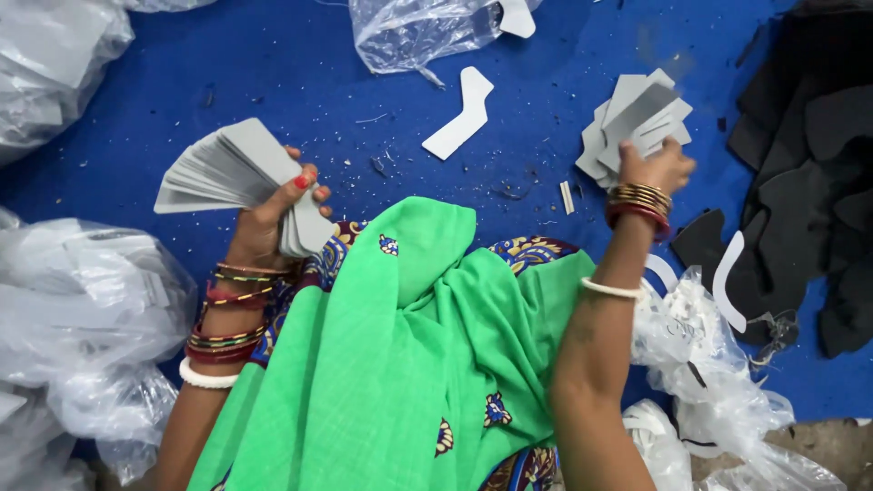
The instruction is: The person sorts and stacks cut shoe upper components on a factory floor.
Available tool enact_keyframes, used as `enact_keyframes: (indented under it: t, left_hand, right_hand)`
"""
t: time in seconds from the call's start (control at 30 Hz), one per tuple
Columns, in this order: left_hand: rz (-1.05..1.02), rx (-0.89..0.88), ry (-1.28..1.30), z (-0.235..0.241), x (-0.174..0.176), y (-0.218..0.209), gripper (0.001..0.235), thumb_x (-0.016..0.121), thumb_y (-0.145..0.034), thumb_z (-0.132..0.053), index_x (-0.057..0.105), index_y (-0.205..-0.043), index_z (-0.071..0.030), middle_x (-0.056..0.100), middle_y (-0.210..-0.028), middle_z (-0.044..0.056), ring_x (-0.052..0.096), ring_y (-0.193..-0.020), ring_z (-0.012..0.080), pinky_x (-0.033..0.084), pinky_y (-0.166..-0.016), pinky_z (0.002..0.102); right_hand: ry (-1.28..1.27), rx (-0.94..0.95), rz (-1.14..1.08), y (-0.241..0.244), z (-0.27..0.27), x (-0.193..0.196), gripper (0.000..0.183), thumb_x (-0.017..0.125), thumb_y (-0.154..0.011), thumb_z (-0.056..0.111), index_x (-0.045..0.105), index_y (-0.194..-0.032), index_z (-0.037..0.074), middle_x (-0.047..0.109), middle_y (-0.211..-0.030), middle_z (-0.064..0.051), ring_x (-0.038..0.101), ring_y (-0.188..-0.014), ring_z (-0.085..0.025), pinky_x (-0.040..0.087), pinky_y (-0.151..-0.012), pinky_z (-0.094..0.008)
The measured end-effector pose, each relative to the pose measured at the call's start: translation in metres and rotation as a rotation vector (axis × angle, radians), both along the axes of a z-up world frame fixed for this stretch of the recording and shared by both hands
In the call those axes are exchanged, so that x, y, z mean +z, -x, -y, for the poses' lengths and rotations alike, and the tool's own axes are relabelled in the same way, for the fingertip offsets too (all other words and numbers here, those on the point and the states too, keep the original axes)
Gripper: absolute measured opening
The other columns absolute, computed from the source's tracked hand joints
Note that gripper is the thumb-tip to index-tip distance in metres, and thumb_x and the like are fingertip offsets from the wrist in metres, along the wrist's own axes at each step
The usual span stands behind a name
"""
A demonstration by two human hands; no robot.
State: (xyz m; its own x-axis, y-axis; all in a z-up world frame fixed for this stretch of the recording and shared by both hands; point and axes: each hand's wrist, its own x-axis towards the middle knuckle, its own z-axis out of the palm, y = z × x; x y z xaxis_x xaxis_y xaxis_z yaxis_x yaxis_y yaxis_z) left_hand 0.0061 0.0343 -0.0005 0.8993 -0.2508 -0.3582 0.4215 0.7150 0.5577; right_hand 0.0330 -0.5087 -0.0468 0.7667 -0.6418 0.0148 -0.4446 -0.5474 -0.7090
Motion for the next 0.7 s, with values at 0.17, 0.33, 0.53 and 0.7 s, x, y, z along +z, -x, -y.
enact_keyframes:
  t: [0.17,0.33,0.53,0.7]
  left_hand:
    - [0.013,-0.01,-0.072,0.0,-0.01,0.002,0.047,0.071,-0.097,-0.006,0.047,-0.138,-0.008,0.063,-0.108,0.011,0.067,-0.097,0.0253,0.062,-0.077,0.04]
    - [-0.02,0.006,-0.125,-0.004,-0.006,0.005,0.047,0.069,-0.098,-0.008,0.047,-0.139,-0.007,0.065,-0.115,0.013,0.07,-0.099,0.0272,0.063,-0.077,0.04]
    - [-0.082,-0.007,-0.067,0.001,-0.008,-0.001,0.045,0.065,-0.096,-0.01,0.047,-0.137,-0.011,0.064,-0.131,0.02,0.069,-0.108,0.0334,0.062,-0.078,0.045]
    - [-0.046,-0.089,0.15,0.027,0.007,-0.019,0.039,0.065,-0.097,-0.016,0.047,-0.132,-0.011,0.055,-0.147,0.023,0.062,-0.127,0.0393,0.058,-0.099,0.051]
  right_hand:
    - [0.189,0.28,-0.055,-0.059,-0.093,-0.039,0.04,0.079,-0.094,0.024,0.067,-0.13,0.009,0.065,-0.133,-0.016,0.063,-0.125,-0.031,0.049,-0.11,-0.04]
    - [0.244,0.509,-0.055,-0.113,-0.202,-0.027,0.062,0.083,-0.074,0.013,0.063,-0.133,0.008,0.056,-0.135,-0.023,0.056,-0.121,-0.042,0.047,-0.102,-0.044]
    - [0.271,0.459,0.184,-0.094,-0.22,0.034,0.009,0.077,-0.091,0.01,0.072,-0.097,0.007,0.067,-0.093,-0.015,0.064,-0.089,-0.037,0.051,-0.078,-0.049]
    - [0.148,0.809,0.495,-0.012,-0.301,0.12,0.024,0.072,-0.079,0.0,0.069,-0.1,0.01,0.063,-0.097,-0.009,0.062,-0.094,-0.03,0.051,-0.084,-0.043]
